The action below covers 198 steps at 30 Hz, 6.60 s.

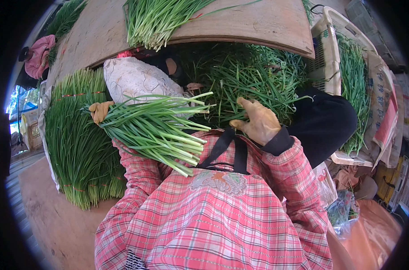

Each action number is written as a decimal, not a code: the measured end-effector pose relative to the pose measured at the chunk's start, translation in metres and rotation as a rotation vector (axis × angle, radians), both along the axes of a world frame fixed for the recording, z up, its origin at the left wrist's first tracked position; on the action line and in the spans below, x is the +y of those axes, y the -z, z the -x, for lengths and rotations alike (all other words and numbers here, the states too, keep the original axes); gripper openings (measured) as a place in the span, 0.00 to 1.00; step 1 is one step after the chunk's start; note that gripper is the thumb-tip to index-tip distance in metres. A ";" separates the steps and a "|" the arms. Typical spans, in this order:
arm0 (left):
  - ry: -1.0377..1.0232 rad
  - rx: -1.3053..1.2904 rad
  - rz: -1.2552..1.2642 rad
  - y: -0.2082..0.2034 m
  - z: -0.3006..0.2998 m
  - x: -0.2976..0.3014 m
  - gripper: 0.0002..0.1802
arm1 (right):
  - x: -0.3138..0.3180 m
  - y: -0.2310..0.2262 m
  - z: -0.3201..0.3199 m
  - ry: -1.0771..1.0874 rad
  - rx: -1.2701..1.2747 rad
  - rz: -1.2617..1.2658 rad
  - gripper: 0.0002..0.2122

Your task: The person bundles green onions by hand, gathering a handful, aligning the roots, removing loose leaves, and securing the bunch with a red string.

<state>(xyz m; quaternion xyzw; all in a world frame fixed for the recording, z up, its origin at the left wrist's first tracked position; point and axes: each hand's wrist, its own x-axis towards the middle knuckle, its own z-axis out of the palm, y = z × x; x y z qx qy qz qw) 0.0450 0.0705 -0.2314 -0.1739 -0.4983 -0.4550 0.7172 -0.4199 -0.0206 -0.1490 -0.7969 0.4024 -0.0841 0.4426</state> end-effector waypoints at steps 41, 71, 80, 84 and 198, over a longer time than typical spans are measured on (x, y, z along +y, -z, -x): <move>-0.123 0.324 -0.135 -0.019 0.044 0.002 0.12 | 0.016 0.011 -0.039 0.044 -0.347 -0.057 0.11; -0.245 -0.359 -0.681 -0.251 0.133 -0.039 0.21 | -0.034 -0.069 -0.011 -0.059 -0.450 0.208 0.35; -0.219 -0.548 -1.117 -0.320 0.283 -0.125 0.06 | -0.022 -0.105 -0.062 -0.111 -0.990 -0.366 0.42; 0.016 -0.844 -1.245 -0.325 0.309 -0.163 0.11 | -0.051 -0.067 -0.045 -0.101 -1.066 -0.539 0.30; -0.078 -0.533 -1.290 -0.089 0.289 -0.052 0.26 | -0.025 -0.003 -0.030 0.835 -1.199 -0.712 0.16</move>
